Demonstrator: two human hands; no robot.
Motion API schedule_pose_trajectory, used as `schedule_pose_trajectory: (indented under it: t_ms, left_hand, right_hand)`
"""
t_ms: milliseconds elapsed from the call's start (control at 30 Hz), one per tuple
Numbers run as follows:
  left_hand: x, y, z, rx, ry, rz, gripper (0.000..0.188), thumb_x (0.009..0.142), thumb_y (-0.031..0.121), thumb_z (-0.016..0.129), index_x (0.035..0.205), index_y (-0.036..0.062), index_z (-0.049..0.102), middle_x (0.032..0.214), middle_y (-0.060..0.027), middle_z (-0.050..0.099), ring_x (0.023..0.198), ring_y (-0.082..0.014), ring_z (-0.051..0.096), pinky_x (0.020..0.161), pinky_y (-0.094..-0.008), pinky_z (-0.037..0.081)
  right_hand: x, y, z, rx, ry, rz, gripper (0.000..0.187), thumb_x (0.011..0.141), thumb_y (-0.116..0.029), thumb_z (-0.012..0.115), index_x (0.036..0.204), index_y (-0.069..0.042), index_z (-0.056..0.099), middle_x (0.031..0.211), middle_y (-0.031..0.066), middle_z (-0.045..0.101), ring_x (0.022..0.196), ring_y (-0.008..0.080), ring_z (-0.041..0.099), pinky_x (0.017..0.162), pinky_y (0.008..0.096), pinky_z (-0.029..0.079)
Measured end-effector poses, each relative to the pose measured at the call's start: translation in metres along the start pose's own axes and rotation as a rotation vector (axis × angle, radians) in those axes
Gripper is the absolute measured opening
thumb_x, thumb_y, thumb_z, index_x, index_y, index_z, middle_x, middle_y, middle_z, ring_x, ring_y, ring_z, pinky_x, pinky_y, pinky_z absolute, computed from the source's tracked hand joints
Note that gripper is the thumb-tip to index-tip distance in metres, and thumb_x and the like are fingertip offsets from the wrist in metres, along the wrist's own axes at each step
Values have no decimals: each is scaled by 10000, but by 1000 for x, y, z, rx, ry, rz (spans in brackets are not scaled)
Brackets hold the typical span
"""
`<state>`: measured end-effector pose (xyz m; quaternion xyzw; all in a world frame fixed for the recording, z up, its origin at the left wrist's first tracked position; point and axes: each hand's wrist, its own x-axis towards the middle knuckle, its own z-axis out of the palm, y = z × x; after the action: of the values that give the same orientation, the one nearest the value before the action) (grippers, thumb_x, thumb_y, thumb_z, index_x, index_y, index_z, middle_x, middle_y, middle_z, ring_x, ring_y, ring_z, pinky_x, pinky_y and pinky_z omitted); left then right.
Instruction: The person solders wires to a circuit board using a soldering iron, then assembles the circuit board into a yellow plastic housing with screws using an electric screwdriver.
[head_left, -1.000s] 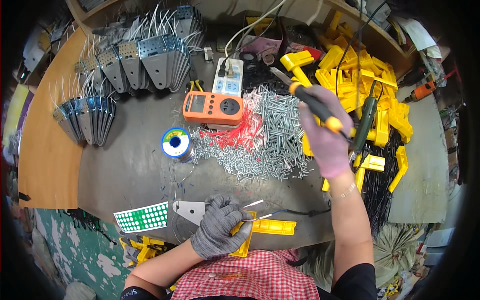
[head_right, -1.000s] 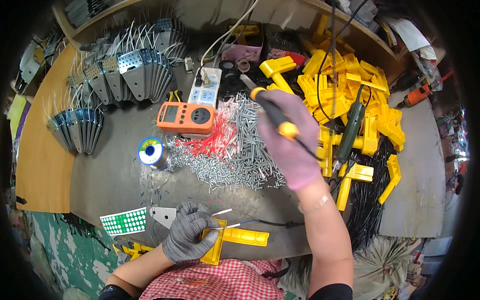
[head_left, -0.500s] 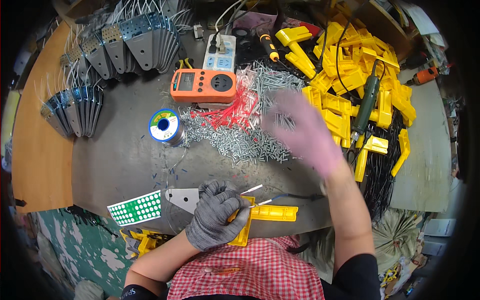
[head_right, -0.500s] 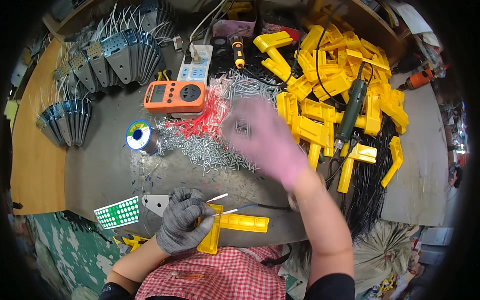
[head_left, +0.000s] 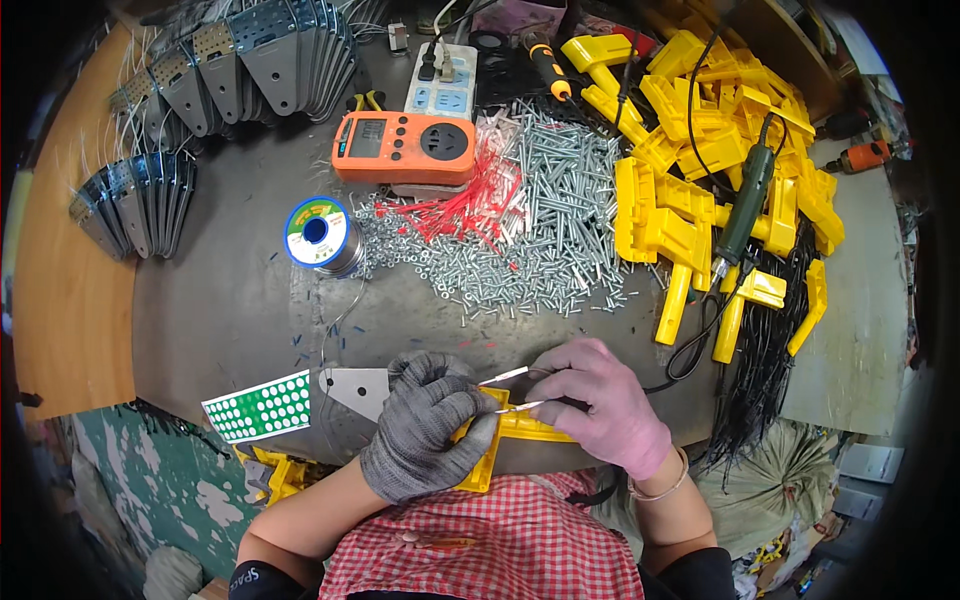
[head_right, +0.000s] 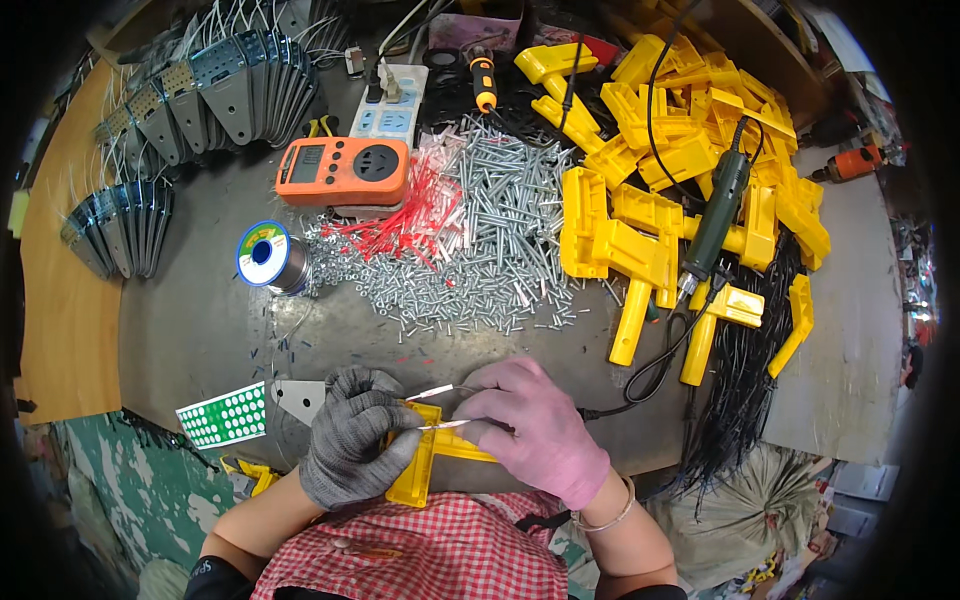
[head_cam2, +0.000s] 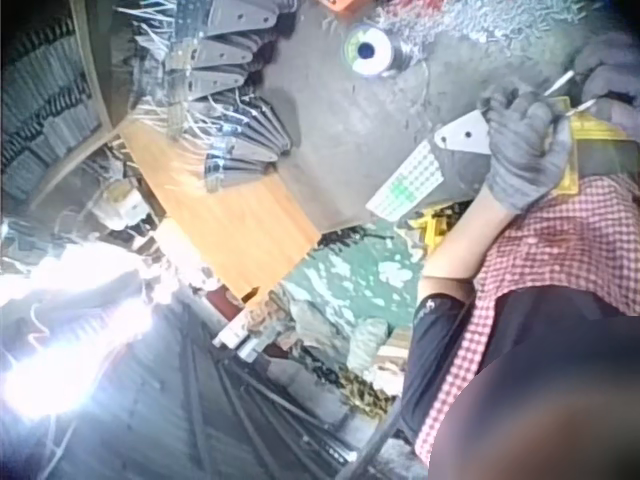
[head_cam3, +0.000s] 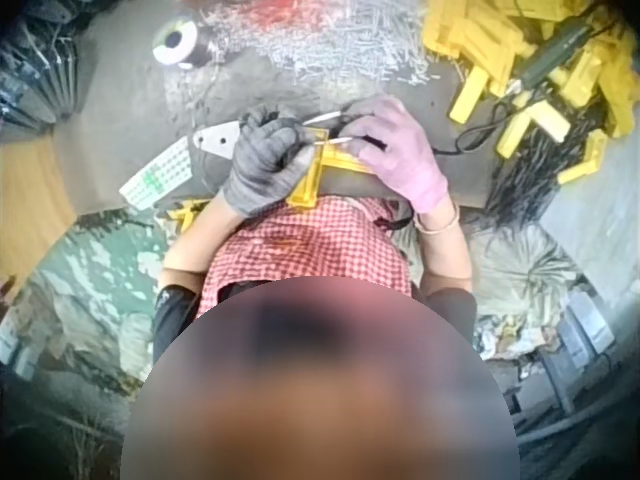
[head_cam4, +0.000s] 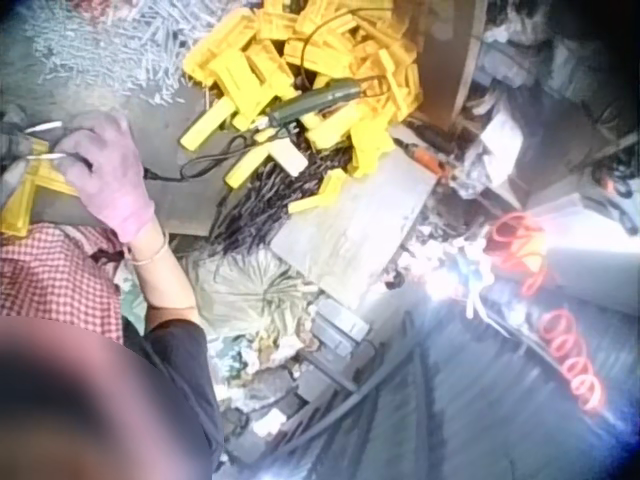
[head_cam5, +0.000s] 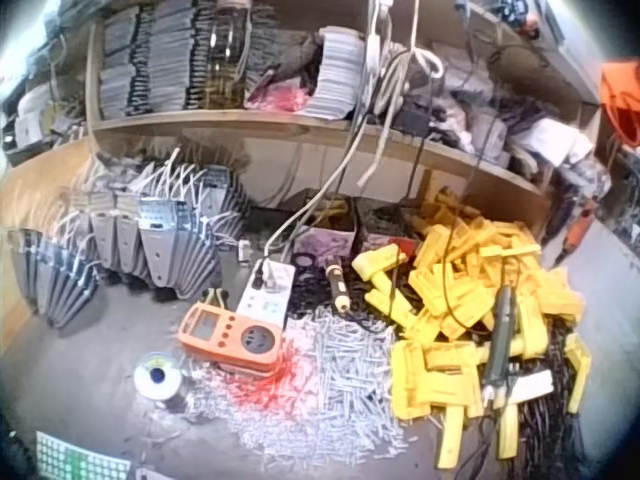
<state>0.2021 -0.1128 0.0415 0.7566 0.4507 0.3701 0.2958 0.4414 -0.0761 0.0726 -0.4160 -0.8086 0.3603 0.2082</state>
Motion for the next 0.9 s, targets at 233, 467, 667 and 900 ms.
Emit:
schedule_pose_trajectory:
  t_ms: [233, 467, 667, 900]
  left_hand:
    - [-1, -1, -1, 28, -18, -2, 219, 713, 43, 773, 906, 112, 694, 890, -62, 685, 941, -313, 637, 879, -444, 463]
    - [-2, -1, -1, 29, -31, -8, 214, 711, 54, 774, 896, 120, 689, 876, -59, 674, 949, -317, 634, 884, -448, 458]
    - [-3, -1, -1, 43, -16, 32, 228, 700, 58, 765, 899, 125, 676, 879, -42, 666, 949, -316, 633, 878, -454, 451]
    - [-19, 16, 2, 453, 151, 122, 351, 657, 129, 791, 999, 158, 715, 892, 9, 653, 829, -241, 570, 806, -446, 397]
  right_hand:
    - [-2, -2, 3, 23, -36, -3, 113, 848, -187, 726, 910, -93, 716, 922, 85, 626, 913, 291, 623, 866, 406, 512]
    - [-4, -11, 3, 22, -48, 61, 119, 885, -198, 704, 939, -92, 697, 913, 90, 604, 864, 295, 624, 764, 393, 535]
    - [-11, -8, 5, -75, -121, 42, 134, 889, -215, 698, 949, -95, 694, 903, 88, 603, 828, 279, 629, 719, 380, 540]
    - [2, 2, 4, 51, -46, -103, 117, 886, -180, 697, 950, -81, 700, 868, 91, 617, 786, 284, 625, 722, 397, 532]
